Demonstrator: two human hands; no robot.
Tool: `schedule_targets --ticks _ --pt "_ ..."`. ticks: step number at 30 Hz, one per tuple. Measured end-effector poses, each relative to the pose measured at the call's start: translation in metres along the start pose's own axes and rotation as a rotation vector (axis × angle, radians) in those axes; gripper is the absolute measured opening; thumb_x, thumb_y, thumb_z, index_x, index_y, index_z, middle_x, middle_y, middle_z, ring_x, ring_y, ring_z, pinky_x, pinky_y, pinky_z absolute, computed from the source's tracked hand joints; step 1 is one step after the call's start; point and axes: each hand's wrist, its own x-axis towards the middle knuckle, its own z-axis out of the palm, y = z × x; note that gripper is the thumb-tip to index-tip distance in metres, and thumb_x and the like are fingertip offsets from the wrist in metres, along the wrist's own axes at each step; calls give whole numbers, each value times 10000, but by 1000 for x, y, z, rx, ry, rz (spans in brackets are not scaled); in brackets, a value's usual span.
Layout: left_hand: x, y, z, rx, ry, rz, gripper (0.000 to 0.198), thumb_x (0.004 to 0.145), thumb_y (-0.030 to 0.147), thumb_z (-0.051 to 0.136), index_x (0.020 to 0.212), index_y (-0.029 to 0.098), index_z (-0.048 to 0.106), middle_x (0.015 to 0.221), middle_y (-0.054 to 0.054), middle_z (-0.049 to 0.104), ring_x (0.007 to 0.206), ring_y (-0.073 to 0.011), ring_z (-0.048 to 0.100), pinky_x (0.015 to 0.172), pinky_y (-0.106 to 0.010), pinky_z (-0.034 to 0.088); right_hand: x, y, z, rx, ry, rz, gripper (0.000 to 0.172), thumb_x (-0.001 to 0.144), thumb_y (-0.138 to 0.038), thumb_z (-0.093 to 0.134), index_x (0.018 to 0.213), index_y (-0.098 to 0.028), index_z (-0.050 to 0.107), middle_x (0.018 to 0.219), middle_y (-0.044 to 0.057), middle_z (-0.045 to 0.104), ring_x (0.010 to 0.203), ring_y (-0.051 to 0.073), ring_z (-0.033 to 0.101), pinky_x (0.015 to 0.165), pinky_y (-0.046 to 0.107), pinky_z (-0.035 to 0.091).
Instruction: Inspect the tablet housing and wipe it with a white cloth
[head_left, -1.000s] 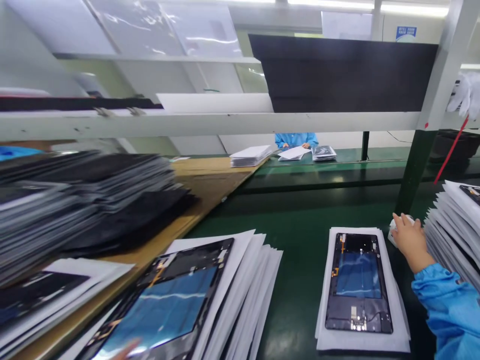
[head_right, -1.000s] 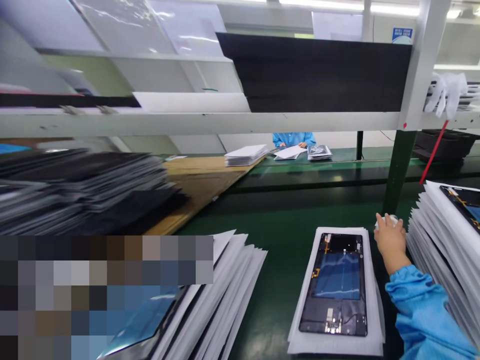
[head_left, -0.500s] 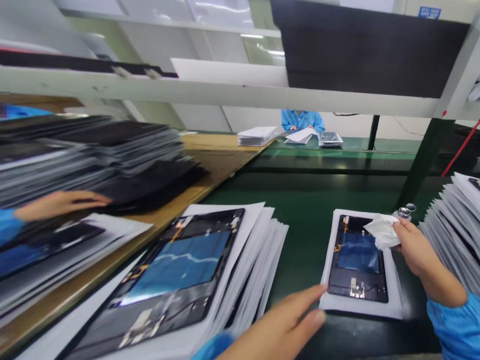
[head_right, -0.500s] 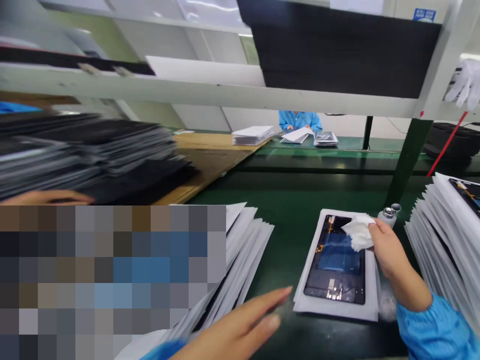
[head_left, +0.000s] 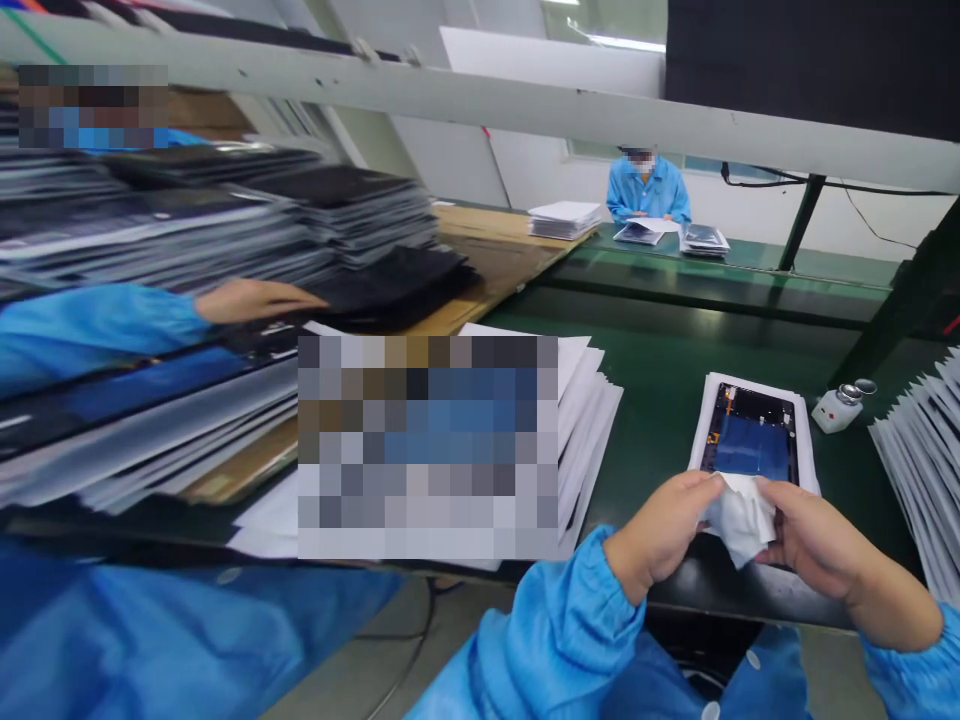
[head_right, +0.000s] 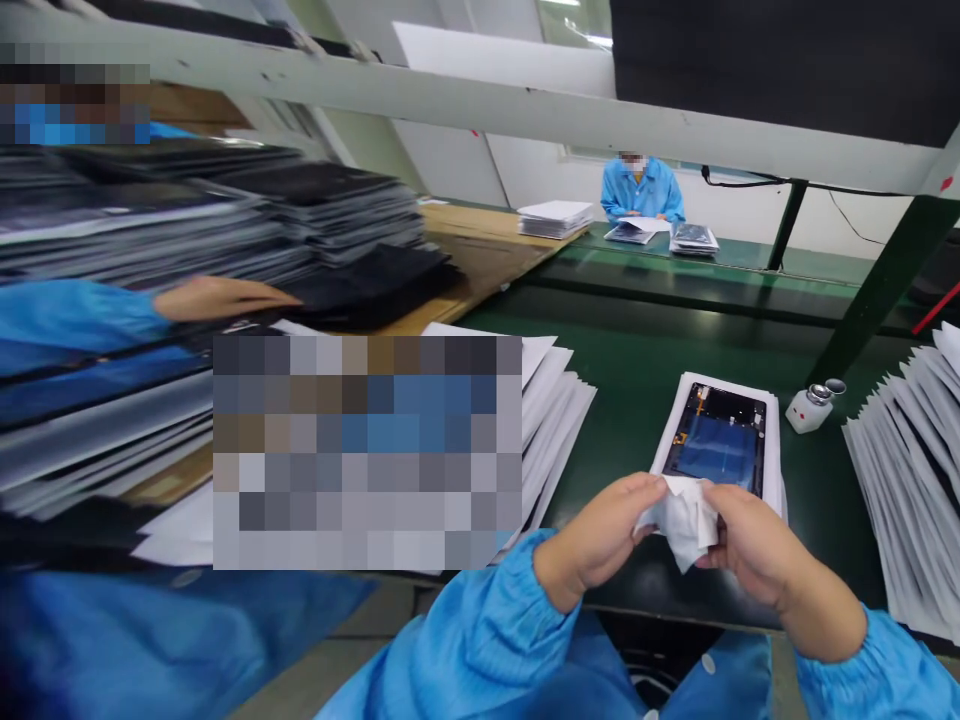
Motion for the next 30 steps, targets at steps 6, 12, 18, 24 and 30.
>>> schedule_targets --ticks 6,12,18,24,30 --pt "-1 -3 1 -173 96 -128 192 761 249 576 810 67 616 694 -70 618 620 -146 564 618 -254 426 3 18 9 66 -32 -1 581 813 -525 525 1241 -149 407 952 90 602 776 183 568 600 250 456" --pt "0 -5 -3 -297 113 -284 306 870 290 428 1004 64 585 834 -110 651 705 -178 611 687 -299 474 6 30 5 10 94 -15 734 778 -347 626 1365 -192 214 853 30 595 650 145 535 481 206 431" --pt "-3 1 -3 -314 70 -230 318 879 284 416 996 45 590 888 -130 648 768 -180 611 703 -275 471 6 38 -5 -37 155 -55 708 772 -401 623 1345 -143 295 683 3 556 539 138 485 467 228 430" --pt "-7 -4 -4 -256 -121 -154 383 722 255 657 1047 65 582 949 -134 633 795 -176 604 729 -255 451 9 39 -9 -87 210 -75 757 756 -463 599 1357 -144 265 968 81 579 787 194 543 544 251 453" --pt "-14 1 -7 -139 -42 -157 717 703 210 667 1338 161 339 971 -84 622 730 -124 579 632 -214 412 2 37 -27 -339 171 -200 772 626 -528 683 1278 -188 445 1256 73 466 1124 262 429 930 376 370"
